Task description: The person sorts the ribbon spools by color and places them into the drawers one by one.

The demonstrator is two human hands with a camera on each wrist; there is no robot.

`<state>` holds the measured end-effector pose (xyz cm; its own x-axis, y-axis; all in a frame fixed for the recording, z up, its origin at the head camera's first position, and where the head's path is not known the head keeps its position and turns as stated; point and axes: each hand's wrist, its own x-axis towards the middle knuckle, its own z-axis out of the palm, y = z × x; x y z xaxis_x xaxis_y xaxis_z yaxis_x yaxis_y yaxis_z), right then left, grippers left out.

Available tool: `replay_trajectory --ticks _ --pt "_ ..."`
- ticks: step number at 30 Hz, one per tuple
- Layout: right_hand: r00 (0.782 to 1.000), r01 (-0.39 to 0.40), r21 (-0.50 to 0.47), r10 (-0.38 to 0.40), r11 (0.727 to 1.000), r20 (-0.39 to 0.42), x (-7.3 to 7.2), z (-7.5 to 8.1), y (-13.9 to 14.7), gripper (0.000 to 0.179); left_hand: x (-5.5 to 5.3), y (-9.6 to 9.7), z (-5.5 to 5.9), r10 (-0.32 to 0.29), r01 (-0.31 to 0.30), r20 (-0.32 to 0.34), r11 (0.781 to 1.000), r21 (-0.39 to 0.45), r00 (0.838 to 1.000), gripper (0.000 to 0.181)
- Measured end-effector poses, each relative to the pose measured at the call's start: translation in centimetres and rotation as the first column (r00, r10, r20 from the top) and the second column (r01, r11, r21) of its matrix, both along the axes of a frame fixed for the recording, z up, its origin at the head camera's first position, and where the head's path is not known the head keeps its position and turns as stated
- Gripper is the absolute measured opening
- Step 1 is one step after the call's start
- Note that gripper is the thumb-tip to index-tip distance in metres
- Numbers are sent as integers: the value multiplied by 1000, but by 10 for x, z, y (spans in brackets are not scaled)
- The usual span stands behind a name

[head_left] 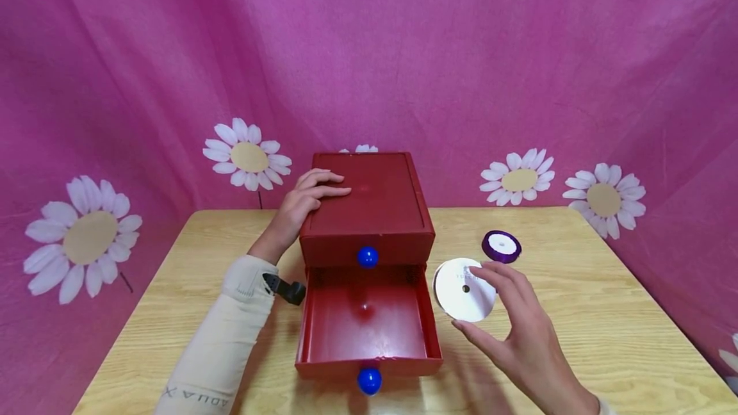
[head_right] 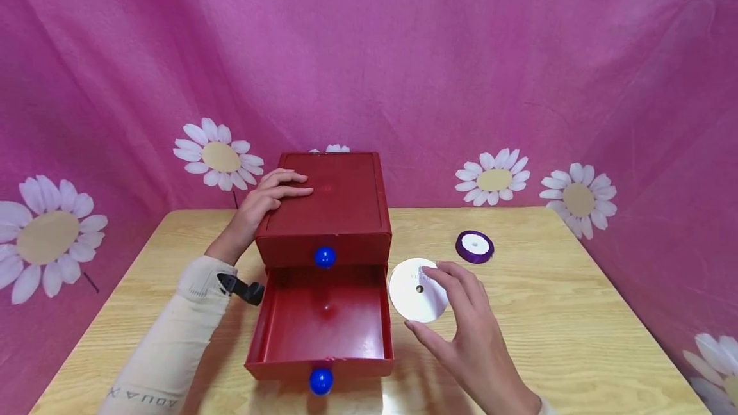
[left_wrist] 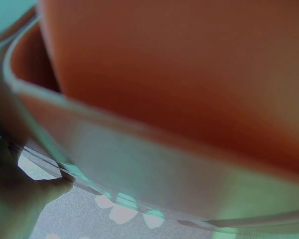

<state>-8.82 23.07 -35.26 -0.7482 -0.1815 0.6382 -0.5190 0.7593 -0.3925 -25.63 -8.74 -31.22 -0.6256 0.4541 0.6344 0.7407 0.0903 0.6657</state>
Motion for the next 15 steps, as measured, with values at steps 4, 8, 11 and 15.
replay_trajectory --ticks 4,8,11,15 --pt "998 -49 -8 48 999 -30 -3 1 -7 76 0 -1 1 8 -8 13 1000 -1 1000 45" --pt "995 -85 -12 84 996 -61 -6 2 -13 74 0 -1 2 5 -5 5 1000 -2 1000 44" --pt "994 -93 -7 93 996 -53 -8 3 -18 75 0 0 2 3 -3 -6 1000 0 1000 44" --pt "994 -108 -8 108 994 -35 -9 3 -27 70 1 -1 1 -6 6 -17 1000 2 1000 44"
